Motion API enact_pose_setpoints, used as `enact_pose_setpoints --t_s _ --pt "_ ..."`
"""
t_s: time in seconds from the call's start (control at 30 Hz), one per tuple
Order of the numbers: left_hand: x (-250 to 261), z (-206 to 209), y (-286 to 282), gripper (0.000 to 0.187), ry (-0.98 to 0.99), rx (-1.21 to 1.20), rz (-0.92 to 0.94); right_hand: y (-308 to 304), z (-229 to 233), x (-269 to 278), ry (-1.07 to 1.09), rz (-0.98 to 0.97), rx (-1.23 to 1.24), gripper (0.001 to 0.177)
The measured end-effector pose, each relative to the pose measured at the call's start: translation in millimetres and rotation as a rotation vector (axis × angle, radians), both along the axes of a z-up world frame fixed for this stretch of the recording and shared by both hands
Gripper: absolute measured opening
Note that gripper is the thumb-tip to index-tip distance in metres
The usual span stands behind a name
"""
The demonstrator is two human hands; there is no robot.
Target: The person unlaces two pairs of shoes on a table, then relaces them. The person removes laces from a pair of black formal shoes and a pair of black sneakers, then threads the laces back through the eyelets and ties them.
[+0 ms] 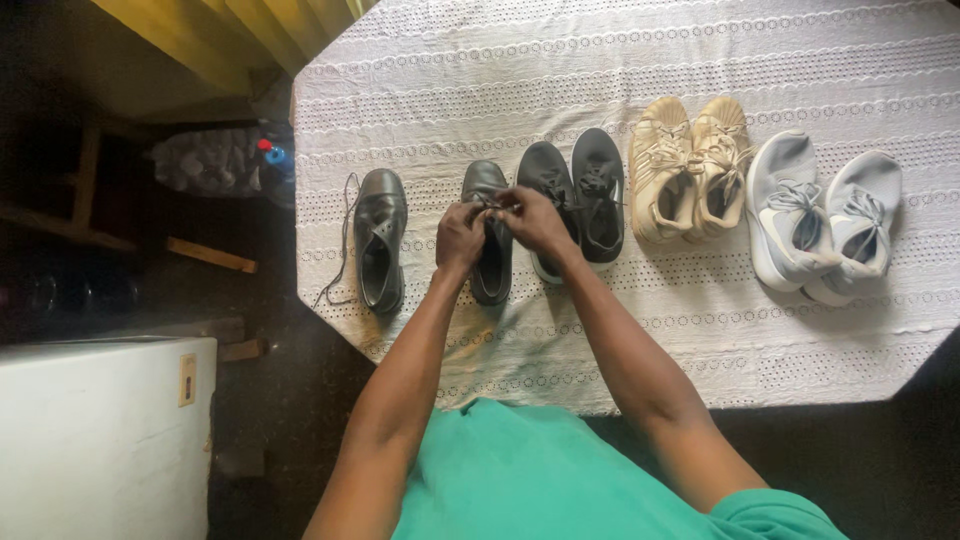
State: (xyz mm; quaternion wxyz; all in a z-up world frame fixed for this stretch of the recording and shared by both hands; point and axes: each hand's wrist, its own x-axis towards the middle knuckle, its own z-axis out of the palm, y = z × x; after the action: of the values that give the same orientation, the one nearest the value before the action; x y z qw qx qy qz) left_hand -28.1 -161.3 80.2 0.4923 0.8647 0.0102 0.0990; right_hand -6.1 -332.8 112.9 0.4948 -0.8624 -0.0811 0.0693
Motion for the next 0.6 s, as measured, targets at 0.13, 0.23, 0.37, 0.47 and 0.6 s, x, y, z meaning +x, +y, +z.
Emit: enact_pose_setpoints --t_s 0.13,0.23,0.37,0.47,0.6 --pt "1.9 20.6 2.1 0.019 0.058 -0.083 0.042 2.0 -7.5 -15.0 -0.083 -0.05 -0.131 0.037" --pt "7.9 44.3 5.3 0.018 0.011 -0.044 0.059 6.7 -7.8 -24.5 -0.071 -0.088 -0.103 0.035" --pt "10.5 77.6 7.5 0.017 -0.144 -0.114 0.021 15.6 -7.8 -25.3 0.011 -0.109 -0.085 0.034" --pt "11.5 99.3 12.0 0.018 -0.124 -0.118 -0.02 20.2 -13.2 -18.8 0.083 -0.14 -0.069 0.036" --pt "8.0 115.6 14.8 0.019 -0.101 -0.115 -0.06 20.0 -29.2 -5.7 0.263 -0.23 0.045 0.042"
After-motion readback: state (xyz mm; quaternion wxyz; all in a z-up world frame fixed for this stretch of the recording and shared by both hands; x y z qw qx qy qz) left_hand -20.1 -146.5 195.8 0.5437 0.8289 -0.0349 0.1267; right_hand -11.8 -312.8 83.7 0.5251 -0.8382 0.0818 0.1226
